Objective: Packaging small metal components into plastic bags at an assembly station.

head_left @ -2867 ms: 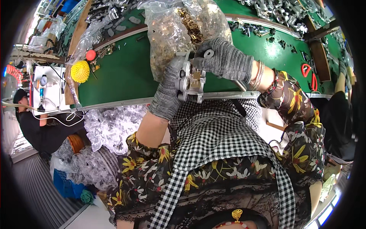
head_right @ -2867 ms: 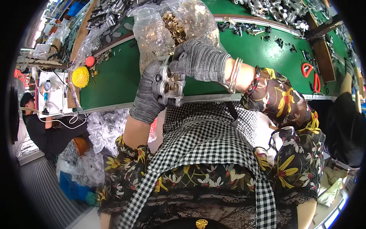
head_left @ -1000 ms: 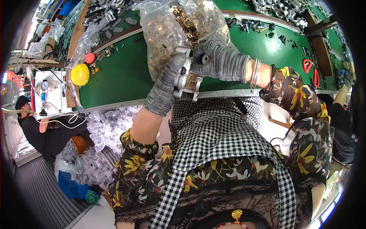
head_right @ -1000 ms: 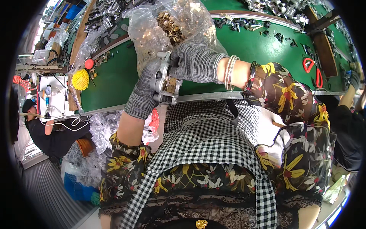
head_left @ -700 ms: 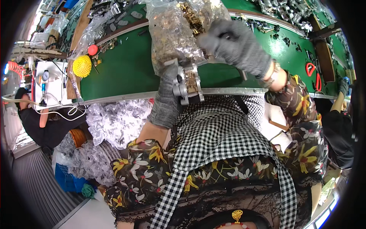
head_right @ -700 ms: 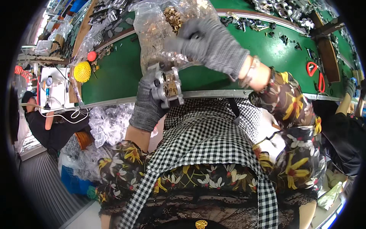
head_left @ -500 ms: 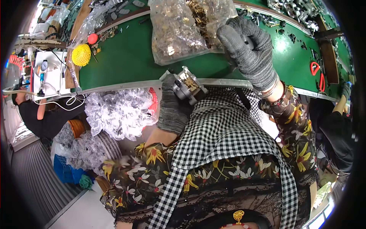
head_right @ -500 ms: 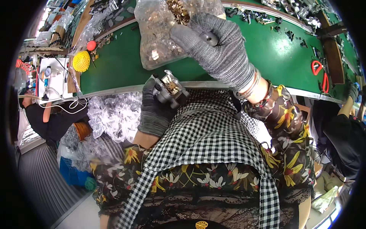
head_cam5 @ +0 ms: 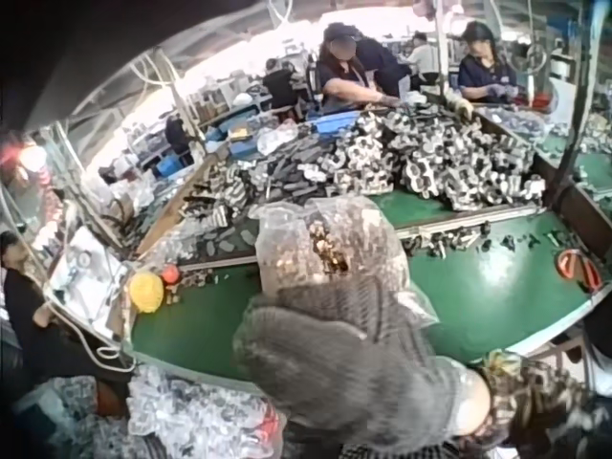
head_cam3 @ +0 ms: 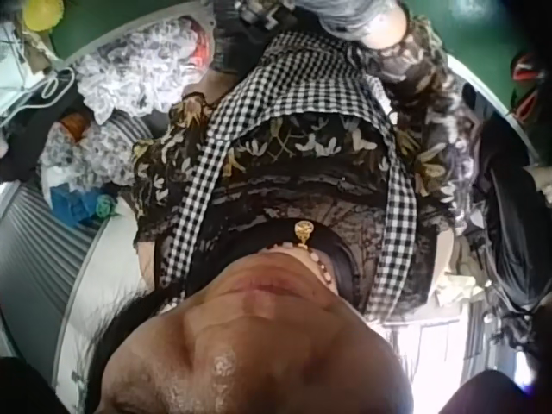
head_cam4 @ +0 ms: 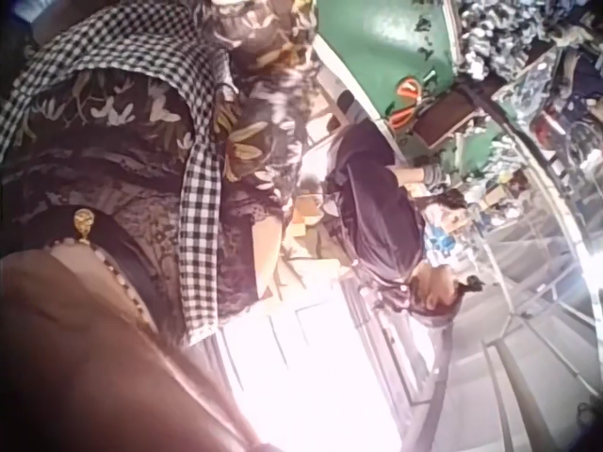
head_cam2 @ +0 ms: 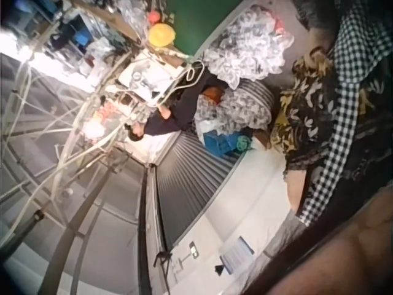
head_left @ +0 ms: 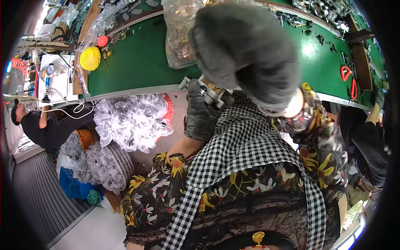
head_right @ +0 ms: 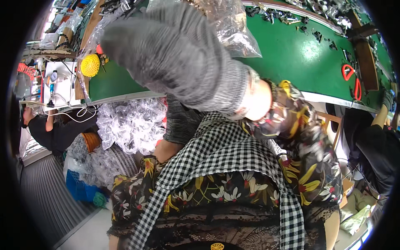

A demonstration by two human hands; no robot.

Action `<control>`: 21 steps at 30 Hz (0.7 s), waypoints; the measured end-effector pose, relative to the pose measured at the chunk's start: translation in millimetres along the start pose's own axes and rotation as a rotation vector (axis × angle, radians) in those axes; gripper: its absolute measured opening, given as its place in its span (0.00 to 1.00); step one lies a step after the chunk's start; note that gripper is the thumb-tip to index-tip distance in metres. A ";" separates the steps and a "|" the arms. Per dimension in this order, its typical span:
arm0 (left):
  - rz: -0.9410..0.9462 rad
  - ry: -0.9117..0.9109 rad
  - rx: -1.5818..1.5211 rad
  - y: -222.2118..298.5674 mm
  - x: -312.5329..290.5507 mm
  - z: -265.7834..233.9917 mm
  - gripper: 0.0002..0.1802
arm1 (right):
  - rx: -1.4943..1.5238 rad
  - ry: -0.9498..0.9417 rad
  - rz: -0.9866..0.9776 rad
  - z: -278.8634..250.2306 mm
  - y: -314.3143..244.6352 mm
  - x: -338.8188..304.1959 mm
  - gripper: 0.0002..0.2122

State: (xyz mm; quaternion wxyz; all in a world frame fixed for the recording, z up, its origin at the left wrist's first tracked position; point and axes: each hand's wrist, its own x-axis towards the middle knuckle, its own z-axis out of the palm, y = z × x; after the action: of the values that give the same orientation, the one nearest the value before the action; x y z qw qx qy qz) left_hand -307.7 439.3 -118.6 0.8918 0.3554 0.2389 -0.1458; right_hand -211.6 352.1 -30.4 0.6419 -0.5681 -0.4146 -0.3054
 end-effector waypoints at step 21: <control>-0.098 -0.037 -0.091 -6.8 9.9 -10.9 0.33 | -0.116 -0.341 -0.009 -32.2 19.5 -42.1 0.18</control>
State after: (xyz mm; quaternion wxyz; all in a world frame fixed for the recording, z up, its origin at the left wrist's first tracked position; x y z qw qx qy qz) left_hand -305.8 441.3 -134.6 0.9030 0.2998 0.2461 -0.1850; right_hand -208.5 320.4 -77.1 0.5270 -0.6459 -0.5017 -0.2311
